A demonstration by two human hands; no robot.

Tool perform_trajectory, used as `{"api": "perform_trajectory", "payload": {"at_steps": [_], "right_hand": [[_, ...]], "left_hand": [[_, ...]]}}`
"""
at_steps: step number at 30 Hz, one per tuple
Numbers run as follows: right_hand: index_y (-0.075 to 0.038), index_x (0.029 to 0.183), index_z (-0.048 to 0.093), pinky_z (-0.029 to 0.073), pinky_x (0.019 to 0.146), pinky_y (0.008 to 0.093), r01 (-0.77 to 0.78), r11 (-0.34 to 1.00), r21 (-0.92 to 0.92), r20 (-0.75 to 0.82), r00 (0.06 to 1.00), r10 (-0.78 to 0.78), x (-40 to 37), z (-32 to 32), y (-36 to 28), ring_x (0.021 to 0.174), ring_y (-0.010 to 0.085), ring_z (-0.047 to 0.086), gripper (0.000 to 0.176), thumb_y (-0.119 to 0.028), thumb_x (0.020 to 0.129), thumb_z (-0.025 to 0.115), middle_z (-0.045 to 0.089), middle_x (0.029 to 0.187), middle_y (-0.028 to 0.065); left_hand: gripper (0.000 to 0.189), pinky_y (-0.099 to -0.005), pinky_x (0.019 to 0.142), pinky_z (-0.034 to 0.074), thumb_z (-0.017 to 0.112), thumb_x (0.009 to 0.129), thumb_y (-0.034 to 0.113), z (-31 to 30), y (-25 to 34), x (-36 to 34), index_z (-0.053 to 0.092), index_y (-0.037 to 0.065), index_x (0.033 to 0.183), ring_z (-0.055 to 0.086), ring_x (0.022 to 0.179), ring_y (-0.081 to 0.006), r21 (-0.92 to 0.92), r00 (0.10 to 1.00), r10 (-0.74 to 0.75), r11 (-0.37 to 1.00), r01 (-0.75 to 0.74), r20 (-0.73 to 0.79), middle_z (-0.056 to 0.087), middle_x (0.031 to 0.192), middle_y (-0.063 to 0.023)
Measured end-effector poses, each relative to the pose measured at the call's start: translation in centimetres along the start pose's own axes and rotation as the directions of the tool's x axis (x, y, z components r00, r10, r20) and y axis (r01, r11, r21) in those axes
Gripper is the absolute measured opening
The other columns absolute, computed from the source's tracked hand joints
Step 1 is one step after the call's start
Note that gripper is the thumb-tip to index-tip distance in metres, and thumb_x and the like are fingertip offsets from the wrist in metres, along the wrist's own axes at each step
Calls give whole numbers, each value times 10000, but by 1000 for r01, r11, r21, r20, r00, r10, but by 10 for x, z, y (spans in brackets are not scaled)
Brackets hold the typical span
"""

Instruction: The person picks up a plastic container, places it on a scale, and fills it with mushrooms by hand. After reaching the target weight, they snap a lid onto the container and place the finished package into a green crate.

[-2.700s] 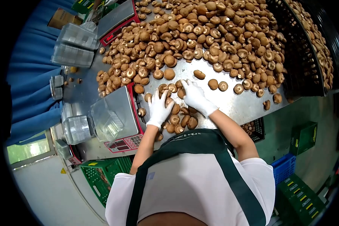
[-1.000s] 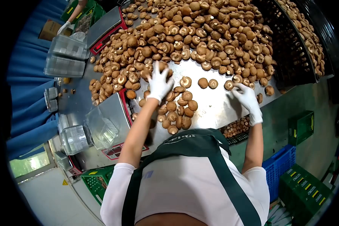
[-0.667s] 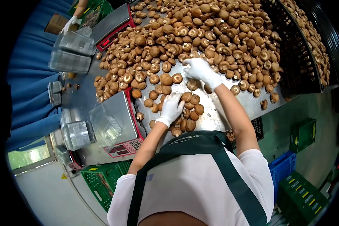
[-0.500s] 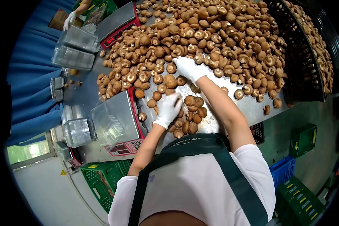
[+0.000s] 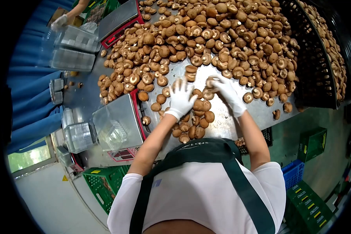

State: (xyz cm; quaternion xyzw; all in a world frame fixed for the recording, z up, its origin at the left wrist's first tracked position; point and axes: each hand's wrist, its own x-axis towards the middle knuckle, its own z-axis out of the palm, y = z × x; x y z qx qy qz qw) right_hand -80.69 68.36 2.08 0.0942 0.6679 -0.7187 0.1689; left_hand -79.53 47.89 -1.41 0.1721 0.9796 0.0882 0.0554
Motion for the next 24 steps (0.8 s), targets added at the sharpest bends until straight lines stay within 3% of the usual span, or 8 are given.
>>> {"api": "perform_trajectory", "payload": {"at_steps": [2,4,7,10,13,16,20,24], "right_hand": [[-23,1044,594,482,669,244,-10,976,216,14,1000,7,-10,-27,15,737,125,600,263,-228,885,549,646,969,66],[-25,1006,597,487,671,264,-21,876,483,-22,999,36,-23,-30,24,753,138,597,240,-235,913,527,649,967,84],[-22,971,601,489,646,267,-76,854,514,49,997,59,-38,-33,46,730,151,604,222,-224,914,528,656,952,100],[-6,926,618,466,571,245,-112,904,412,28,994,110,-53,-20,54,627,129,578,180,-177,895,570,654,861,83],[-9,930,629,451,562,221,-132,923,362,65,991,116,-59,-13,53,597,94,554,151,-148,877,603,634,791,44],[-1,929,631,450,564,214,-131,968,214,59,991,121,-60,-13,56,603,89,556,161,-150,891,583,653,815,51],[17,950,628,464,581,210,-128,967,219,9,992,129,-78,-25,36,631,87,570,175,-133,905,551,677,915,89],[32,975,613,500,618,254,-86,989,123,-172,979,107,-112,-58,26,672,124,598,197,-139,912,539,663,890,109]], "left_hand": [[457,-636,1059,100,495,877,426,-3,15,-15,569,128,1215,296,1336,-342,-151,995,71,985,-81,-68,393,1418,-115],[412,-567,1061,163,565,848,364,-14,21,-27,575,123,1183,411,1250,-296,-220,980,71,969,-112,-186,490,1321,-110],[303,-389,883,340,614,821,265,-16,-4,-32,612,113,1084,518,1033,-198,-233,924,-73,972,-18,-375,586,1128,-47],[235,-391,817,443,639,805,257,-23,-44,-25,663,119,993,572,912,-257,-108,907,-242,970,218,-345,608,1001,-67],[292,-398,817,474,653,775,297,-25,-67,-9,689,150,1025,578,963,-291,-45,940,-334,942,331,-66,593,1052,-101],[284,-395,819,482,661,756,314,-23,-68,6,705,176,1001,579,981,-296,-22,940,-340,940,340,-23,588,1062,-110],[198,-390,815,491,664,747,301,-31,-67,19,732,194,899,578,975,-300,93,962,-264,962,257,66,585,1057,-126],[106,-438,712,398,631,728,187,-10,-71,17,703,183,807,549,914,-257,170,982,-166,969,179,-86,575,923,-73]]}}
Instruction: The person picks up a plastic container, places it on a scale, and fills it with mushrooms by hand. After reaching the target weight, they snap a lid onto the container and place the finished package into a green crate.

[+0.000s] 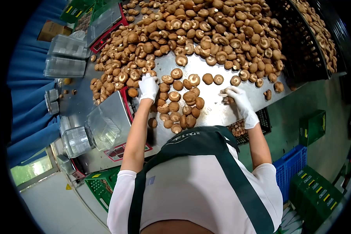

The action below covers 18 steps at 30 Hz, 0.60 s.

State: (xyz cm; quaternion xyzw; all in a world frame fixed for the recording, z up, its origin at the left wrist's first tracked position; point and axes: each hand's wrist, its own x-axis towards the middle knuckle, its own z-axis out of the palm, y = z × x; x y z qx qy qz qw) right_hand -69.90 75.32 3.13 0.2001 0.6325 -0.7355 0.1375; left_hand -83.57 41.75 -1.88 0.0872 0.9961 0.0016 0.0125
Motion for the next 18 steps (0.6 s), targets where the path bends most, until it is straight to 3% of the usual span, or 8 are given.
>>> {"api": "perform_trajectory", "payload": {"at_steps": [3,4,5,7,9,11,13,18], "right_hand": [[36,983,623,506,620,261,-50,994,-97,-136,990,36,-26,-38,1,688,135,613,210,-144,912,540,632,786,75],[32,978,628,504,618,258,-53,987,-149,-169,985,27,-32,-55,9,674,133,610,208,-144,908,543,631,775,68],[29,973,634,501,615,256,-58,978,-199,-201,979,17,-38,-73,18,660,131,608,205,-144,905,546,630,764,62],[12,930,655,463,578,235,-70,976,-208,-370,929,-13,-56,-92,21,614,102,575,189,-145,888,558,612,715,27],[0,890,669,404,538,222,-101,935,-340,-458,886,-70,-60,-136,47,573,75,515,169,-145,869,585,604,678,13],[-15,911,673,451,589,250,-348,814,-466,-649,759,-47,-64,-149,50,630,94,570,189,-185,850,614,639,701,59],[-38,933,672,484,659,277,-383,556,-738,-635,674,-378,-63,-146,50,683,124,613,204,-213,840,627,667,765,96],[-65,1023,654,499,743,280,-63,689,-722,-460,788,-410,-25,-91,27,783,164,659,253,-231,833,630,686,853,126]], "left_hand": [[77,-441,699,393,586,761,139,7,-4,-8,658,155,783,558,882,-250,-30,993,59,998,-63,-103,576,909,-70],[82,-436,693,390,559,797,150,7,-7,-14,640,156,811,564,861,-249,-153,988,38,986,-61,-150,572,878,-78],[89,-422,677,433,558,833,128,-7,-7,-23,632,97,872,584,827,-327,-248,984,19,967,-63,-175,604,867,-124],[64,-361,663,449,554,866,105,-12,-11,-48,591,54,874,592,745,-277,-573,929,-145,816,-83,-340,606,830,-119],[79,-287,631,440,523,909,96,-38,-16,-81,550,22,894,561,671,-176,-744,948,-174,662,-89,-268,584,773,-105],[90,-255,601,422,496,931,91,-50,-25,-121,525,11,901,511,638,-106,-805,963,-245,591,57,-112,542,710,-87],[148,-360,624,462,502,934,155,-67,-31,-166,534,22,879,606,689,-319,-803,959,-223,530,272,178,608,762,-160],[180,-484,609,468,509,902,276,-68,-26,-267,571,109,874,615,673,-375,-332,906,-120,905,268,406,602,671,-193]]}}
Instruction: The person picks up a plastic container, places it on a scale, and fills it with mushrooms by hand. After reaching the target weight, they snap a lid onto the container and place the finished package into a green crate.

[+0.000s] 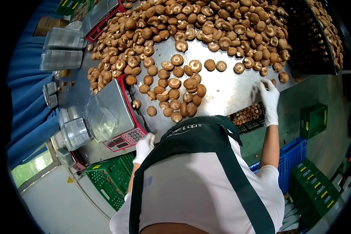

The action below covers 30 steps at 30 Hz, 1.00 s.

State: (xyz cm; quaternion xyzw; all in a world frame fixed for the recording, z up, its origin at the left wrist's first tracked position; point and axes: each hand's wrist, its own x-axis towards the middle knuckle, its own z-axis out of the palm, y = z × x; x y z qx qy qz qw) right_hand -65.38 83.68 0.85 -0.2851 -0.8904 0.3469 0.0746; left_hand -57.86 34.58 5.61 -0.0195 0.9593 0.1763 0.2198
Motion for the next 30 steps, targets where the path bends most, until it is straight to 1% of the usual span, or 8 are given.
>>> {"api": "perform_trajectory", "payload": {"at_steps": [9,11,13,18,23,25,27,30], "right_hand": [[-15,1222,518,414,977,409,466,864,-193,286,869,-405,-11,135,-125,1127,337,490,535,-178,731,651,489,1292,180],[-24,1246,525,401,1002,369,456,848,268,279,806,-522,-12,142,-140,1147,280,522,519,-171,766,654,530,1278,149],[-47,1244,546,410,991,340,57,747,662,383,831,-403,-16,137,-150,1132,221,541,468,-135,797,652,583,1220,117],[-32,1138,618,504,816,284,143,917,373,350,893,-282,-8,107,-126,919,171,639,321,-146,838,615,664,1048,101],[-46,1119,629,513,695,272,22,975,221,457,881,-123,-29,80,-103,743,158,645,314,-146,821,622,672,908,141],[-60,1095,643,518,709,289,100,973,207,456,870,-186,-42,87,-90,759,185,654,299,-156,812,639,666,891,149],[-79,1008,667,522,731,313,229,961,154,467,841,-275,-60,88,-103,779,245,647,242,-171,784,664,655,869,141],[-71,915,650,510,767,331,572,777,265,343,697,-630,-80,105,-115,865,259,607,162,-98,759,680,672,918,71]], "left_hand": [[87,-453,661,492,632,734,174,48,-61,-52,586,111,772,624,772,-334,235,965,-228,953,192,134,638,825,-157],[121,-434,689,492,613,687,68,45,-53,-48,579,119,791,604,846,-321,273,980,-157,954,119,119,609,947,-157],[146,-413,707,492,594,690,46,40,-42,-44,572,109,820,586,932,-315,-22,1000,-5,1000,5,1,583,1077,-164],[238,-418,631,498,583,869,337,17,9,-16,602,104,825,633,654,-329,-9,972,-186,982,187,-141,638,660,-105],[214,-415,633,499,574,865,319,19,12,1,640,116,860,634,671,-329,129,979,-203,971,203,-12,640,685,-117],[140,-407,652,504,590,852,242,22,13,5,649,116,866,637,698,-318,125,970,-240,964,234,36,651,725,-107],[106,-387,710,515,585,782,61,30,9,8,653,100,854,637,764,-287,-67,896,166,975,-212,-413,661,852,-73],[230,-349,759,520,560,725,-32,30,4,8,662,97,886,626,886,-250,-137,932,181,963,-233,-313,644,988,-49]]}}
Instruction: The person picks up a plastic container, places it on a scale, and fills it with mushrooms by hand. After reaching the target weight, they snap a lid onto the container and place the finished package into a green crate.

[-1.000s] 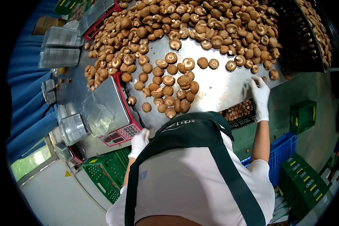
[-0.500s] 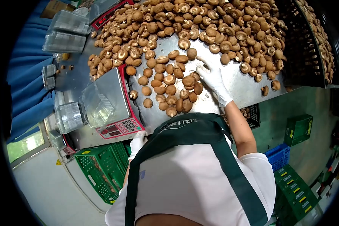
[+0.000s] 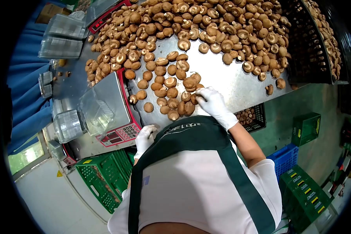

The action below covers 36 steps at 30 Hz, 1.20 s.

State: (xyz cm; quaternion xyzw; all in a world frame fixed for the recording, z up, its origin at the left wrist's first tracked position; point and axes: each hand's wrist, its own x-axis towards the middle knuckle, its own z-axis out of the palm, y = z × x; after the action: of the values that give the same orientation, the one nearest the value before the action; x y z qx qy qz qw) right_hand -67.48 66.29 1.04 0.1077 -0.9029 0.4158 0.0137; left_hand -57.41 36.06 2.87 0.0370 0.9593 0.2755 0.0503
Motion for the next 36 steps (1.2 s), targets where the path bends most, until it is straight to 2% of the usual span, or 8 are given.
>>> {"api": "perform_trajectory", "payload": {"at_steps": [4,13,15,18,23,28,31,36], "right_hand": [[-104,832,619,512,621,359,317,910,-266,121,948,-295,7,16,-14,752,228,596,122,-101,712,632,606,883,33],[-100,766,582,489,523,351,388,789,-476,280,917,-282,43,60,-5,631,229,623,86,-185,749,590,591,650,53],[-87,840,633,509,615,375,86,986,-143,320,947,-36,50,41,-21,712,274,651,203,-285,811,597,660,770,93],[-56,1037,657,507,744,355,-401,889,219,309,893,327,44,26,-16,798,282,662,353,-353,859,591,681,883,159],[-32,838,652,351,421,210,-667,575,474,351,742,571,37,-3,8,432,66,441,345,-363,909,583,499,532,-1],[-25,794,620,383,415,214,-646,462,608,303,726,617,34,-10,38,433,78,481,373,-378,906,581,515,514,17],[31,1196,534,482,570,238,-580,574,579,178,776,605,35,-6,56,607,111,581,457,-288,883,624,649,837,104],[-47,1365,392,506,782,307,-511,830,221,61,857,512,23,-33,24,874,195,618,753,-289,749,750,595,1164,167]], "left_hand": [[206,-342,762,521,609,790,95,3,8,7,636,106,994,614,950,-258,47,999,-17,999,19,-31,618,1078,-65],[539,-381,869,481,656,797,227,13,22,33,459,125,1288,539,1094,-287,67,994,-84,995,79,75,522,1250,-89],[703,-352,912,457,714,746,222,15,24,37,374,108,1351,490,1181,-270,61,988,-105,993,98,116,479,1306,-109],[829,-409,984,375,766,679,269,15,25,45,343,108,1374,382,1256,-344,123,998,4,992,-11,56,368,1376,-176],[1008,-591,1068,134,785,597,471,32,29,68,304,141,1419,176,1365,-403,199,990,56,977,-82,131,217,1470,-217],[964,-638,1053,65,691,657,598,54,37,118,305,167,1428,146,1377,-403,152,979,197,968,-201,46,188,1489,-214],[888,-658,1033,86,657,709,582,70,35,168,323,160,1416,195,1370,-366,155,988,121,982,-106,-92,243,1484,-167],[764,-552,1087,134,598,796,523,54,24,185,351,117,1394,223,1373,-314,-142,982,74,985,-100,-176,283,1467,-154]]}}
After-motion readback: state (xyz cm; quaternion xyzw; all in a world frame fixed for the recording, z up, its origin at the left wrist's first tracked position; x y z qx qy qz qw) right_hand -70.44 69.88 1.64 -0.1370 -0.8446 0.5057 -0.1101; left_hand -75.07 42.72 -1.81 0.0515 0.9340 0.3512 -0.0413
